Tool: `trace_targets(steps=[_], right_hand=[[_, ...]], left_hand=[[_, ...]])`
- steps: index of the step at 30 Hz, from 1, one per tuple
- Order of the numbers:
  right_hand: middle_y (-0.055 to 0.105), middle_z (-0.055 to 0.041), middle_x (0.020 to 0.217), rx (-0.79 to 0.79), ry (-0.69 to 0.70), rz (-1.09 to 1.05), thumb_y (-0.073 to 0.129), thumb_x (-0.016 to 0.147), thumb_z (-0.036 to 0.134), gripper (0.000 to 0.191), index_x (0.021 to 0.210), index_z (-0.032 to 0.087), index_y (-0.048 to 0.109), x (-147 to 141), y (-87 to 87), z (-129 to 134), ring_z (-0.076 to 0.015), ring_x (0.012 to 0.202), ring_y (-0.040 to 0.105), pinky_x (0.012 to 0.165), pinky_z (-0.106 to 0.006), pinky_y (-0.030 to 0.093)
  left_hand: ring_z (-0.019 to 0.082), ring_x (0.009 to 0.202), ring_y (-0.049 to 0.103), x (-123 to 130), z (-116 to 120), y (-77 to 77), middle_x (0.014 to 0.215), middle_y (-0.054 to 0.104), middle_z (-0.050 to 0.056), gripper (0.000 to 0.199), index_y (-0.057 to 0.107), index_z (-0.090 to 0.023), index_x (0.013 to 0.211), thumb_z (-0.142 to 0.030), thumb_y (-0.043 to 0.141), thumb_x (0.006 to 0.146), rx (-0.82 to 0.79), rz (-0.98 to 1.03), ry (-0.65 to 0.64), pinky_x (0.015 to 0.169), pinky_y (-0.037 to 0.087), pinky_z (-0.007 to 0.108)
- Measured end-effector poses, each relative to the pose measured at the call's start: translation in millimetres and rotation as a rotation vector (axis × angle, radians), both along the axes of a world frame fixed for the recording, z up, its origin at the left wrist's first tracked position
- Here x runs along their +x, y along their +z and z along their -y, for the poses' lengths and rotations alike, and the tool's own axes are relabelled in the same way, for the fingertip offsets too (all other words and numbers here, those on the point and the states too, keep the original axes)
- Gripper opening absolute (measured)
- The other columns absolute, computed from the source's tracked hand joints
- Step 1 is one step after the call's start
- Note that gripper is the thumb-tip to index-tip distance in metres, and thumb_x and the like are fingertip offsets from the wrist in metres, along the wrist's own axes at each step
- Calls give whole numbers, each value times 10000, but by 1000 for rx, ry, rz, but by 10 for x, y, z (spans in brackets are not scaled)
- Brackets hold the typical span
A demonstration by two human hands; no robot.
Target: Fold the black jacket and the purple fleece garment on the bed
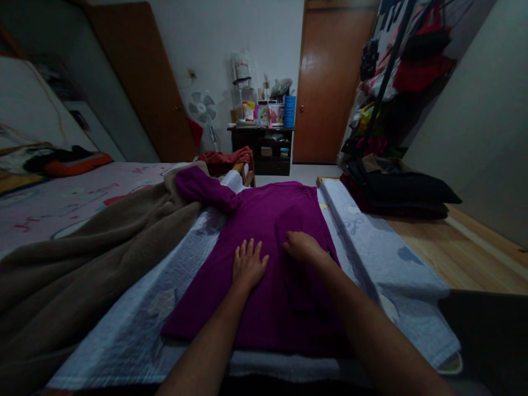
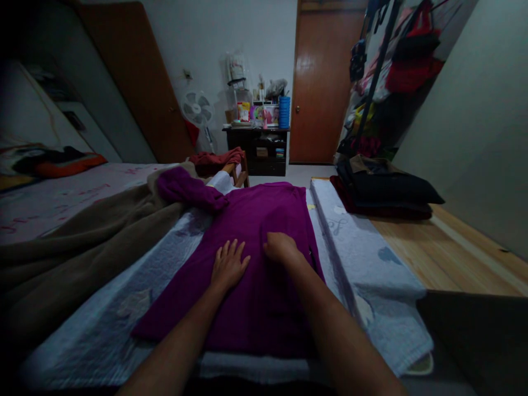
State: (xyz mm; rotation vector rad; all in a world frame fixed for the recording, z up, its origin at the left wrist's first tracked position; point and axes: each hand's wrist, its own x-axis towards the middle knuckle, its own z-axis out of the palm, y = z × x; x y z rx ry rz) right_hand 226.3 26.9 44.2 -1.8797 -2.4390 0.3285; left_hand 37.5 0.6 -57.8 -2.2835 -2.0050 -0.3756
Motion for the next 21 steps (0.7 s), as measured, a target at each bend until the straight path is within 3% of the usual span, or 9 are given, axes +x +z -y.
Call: trace_targets(steps=[4, 7, 9, 16, 19, 21], right_hand=[[519, -164, 1389, 274, -158, -82, 453, 923, 325, 442, 1305, 120, 540, -132, -360, -308, -260, 1276, 467, 1024, -365, 353], [498, -143, 1415, 306, -160, -84, 449, 927, 314, 444, 1321, 125, 531, -123, -687, -347, -270, 1332, 393, 1091, -406, 262], [517, -120, 1401, 305, -147, -91, 448, 923, 302, 422, 1301, 144, 552, -98, -815, -345, -268, 1328, 393, 1101, -413, 238], [535, -117, 1381, 320, -136, -115, 452, 907, 290, 414, 1275, 145, 576, -66, -851, -378, -268, 1304, 414, 1089, -406, 237], [541, -115, 1375, 307, -134, -130, 451, 904, 283, 414, 1273, 147, 579, -54, -872, -393, -260, 1307, 413, 1091, -398, 233], [546, -112, 1370, 306, -134, -143, 457, 899, 279, 409, 1267, 153, 584, -43, -887, -398, -251, 1304, 418, 1092, -389, 233]], left_hand=[[328, 1409, 278, -1, -3, 17, 1501, 402, 124, 565, 449, -205, 1421, -470, 410, 924, -8, 7, 3, 1146, 165, 515], [325, 1413, 272, 5, -5, 35, 1501, 403, 119, 563, 457, -209, 1417, -472, 415, 921, -26, 21, 9, 1150, 162, 511], [323, 1415, 269, 14, -5, 44, 1502, 401, 119, 561, 455, -209, 1419, -470, 409, 924, -30, 24, 9, 1152, 162, 508], [334, 1419, 265, 26, -32, 113, 1506, 393, 126, 566, 454, -213, 1416, -453, 448, 903, -140, 57, 30, 1148, 177, 523], [343, 1396, 315, -34, -151, 280, 1517, 360, 144, 609, 452, -215, 1402, -437, 546, 842, -274, 158, 21, 1118, 262, 521], [343, 1397, 318, -103, -297, 452, 1569, 204, 177, 694, 395, -180, 1424, -404, 603, 801, -242, 290, 74, 1104, 309, 488]])
